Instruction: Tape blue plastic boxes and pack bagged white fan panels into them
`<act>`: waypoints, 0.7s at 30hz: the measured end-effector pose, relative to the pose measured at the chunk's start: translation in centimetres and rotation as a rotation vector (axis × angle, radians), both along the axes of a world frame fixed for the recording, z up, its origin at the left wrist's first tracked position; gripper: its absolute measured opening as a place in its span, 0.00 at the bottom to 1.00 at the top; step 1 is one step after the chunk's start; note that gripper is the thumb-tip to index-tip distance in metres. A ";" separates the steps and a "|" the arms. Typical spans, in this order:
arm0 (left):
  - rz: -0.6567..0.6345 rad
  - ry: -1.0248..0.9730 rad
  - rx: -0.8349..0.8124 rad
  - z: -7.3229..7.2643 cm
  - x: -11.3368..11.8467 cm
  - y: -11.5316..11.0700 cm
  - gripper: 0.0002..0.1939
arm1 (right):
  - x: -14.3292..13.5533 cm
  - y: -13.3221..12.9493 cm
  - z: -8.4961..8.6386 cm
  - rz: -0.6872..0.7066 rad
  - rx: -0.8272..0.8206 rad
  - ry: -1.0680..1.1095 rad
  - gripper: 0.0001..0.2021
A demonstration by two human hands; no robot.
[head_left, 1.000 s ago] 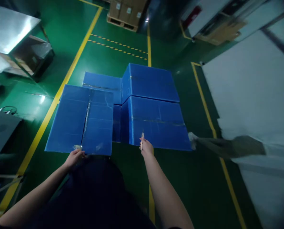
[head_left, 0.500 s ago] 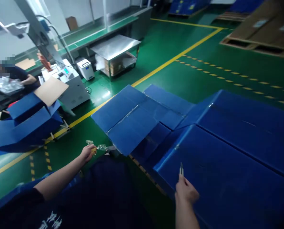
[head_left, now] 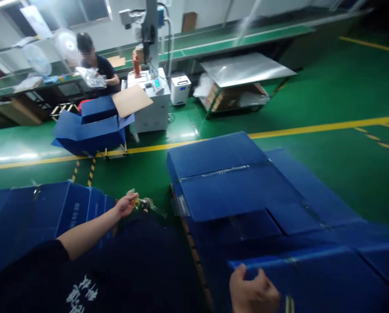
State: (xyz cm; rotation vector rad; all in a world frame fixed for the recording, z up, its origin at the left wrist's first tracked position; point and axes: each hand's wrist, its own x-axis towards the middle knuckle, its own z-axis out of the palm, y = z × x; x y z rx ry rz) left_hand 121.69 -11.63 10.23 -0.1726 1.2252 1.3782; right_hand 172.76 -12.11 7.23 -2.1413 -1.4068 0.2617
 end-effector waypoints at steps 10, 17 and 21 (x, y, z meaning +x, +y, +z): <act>-0.259 -0.424 0.270 0.5 4.7 4.0 0.13 | -28.2 6.0 4.7 1.134 0.042 0.312 0.47; -0.238 -0.486 0.398 -1.5 -5.4 4.6 0.18 | -37.8 11.1 5.6 1.243 0.211 0.139 0.30; -0.157 -0.036 0.251 -3.3 -12.4 4.4 0.37 | -42.1 16.1 3.7 1.171 0.114 0.080 0.29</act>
